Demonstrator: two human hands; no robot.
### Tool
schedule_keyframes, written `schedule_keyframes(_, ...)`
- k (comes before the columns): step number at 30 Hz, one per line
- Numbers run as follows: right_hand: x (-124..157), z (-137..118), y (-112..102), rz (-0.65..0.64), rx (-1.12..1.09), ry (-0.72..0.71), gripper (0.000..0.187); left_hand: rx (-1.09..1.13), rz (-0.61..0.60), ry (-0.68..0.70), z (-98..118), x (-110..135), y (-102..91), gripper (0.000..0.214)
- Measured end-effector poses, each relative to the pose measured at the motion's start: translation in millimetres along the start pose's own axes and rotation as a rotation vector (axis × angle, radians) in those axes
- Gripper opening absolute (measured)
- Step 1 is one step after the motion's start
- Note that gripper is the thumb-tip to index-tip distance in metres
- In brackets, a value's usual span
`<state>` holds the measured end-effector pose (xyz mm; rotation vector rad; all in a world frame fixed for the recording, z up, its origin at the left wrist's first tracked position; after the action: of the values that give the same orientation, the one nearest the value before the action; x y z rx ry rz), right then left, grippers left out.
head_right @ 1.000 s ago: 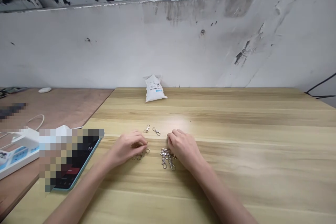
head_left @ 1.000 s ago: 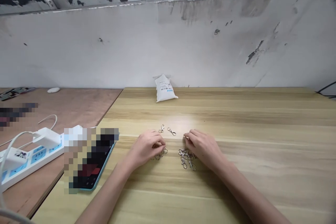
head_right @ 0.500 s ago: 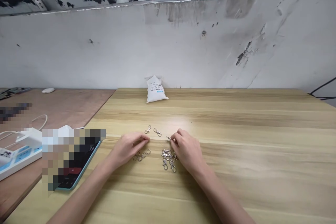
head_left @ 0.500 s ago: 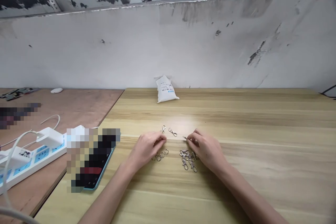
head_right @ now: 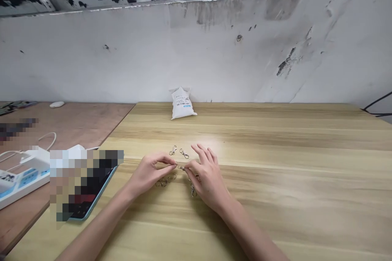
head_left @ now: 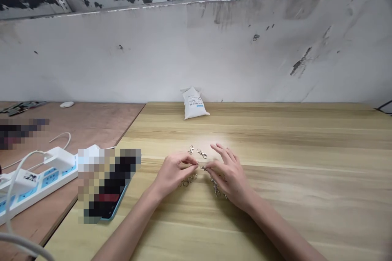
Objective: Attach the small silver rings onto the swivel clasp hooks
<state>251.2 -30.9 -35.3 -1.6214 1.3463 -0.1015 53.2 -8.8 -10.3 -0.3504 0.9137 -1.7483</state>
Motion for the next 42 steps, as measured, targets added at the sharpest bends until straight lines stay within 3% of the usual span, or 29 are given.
schedule_keyframes(7,-1.0,0.6,-2.5,0.020,0.016,0.001,0.016,-0.172,0.074,0.224,3.1,0.5,1.3,0.005)
schedule_keyframes(22,-1.9,-2.3,-4.7,-0.068,0.049,-0.015,0.018,-0.169,0.088,0.183,8.2,0.7,1.6,0.007)
schedule_keyframes(32,-0.4,-14.1,-5.7,-0.235,-0.063,-0.047,0.025,-0.092,0.102,0.164,12.7,4.7,8.3,0.006)
schedule_keyframes(37,1.3,-12.5,1.8,-0.145,-0.098,-0.007,0.015,-0.075,0.109,0.156,13.7,5.1,9.4,0.005)
schedule_keyframes(42,3.7,-8.6,6.7,-0.088,-0.076,-0.009,0.017,-0.105,0.115,0.207,17.2,6.8,12.8,0.004)
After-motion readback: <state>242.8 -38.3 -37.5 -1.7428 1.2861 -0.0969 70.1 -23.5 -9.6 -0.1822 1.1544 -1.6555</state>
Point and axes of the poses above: each hand's wrist, its own x-axis away from the middle knuckle, its own y-axis out of the palm, z = x × y, the point moved 2 cm from there along -x, towards the middle knuckle, and after that the axes turned 10 degrees about -x, right-handed, at the moved point
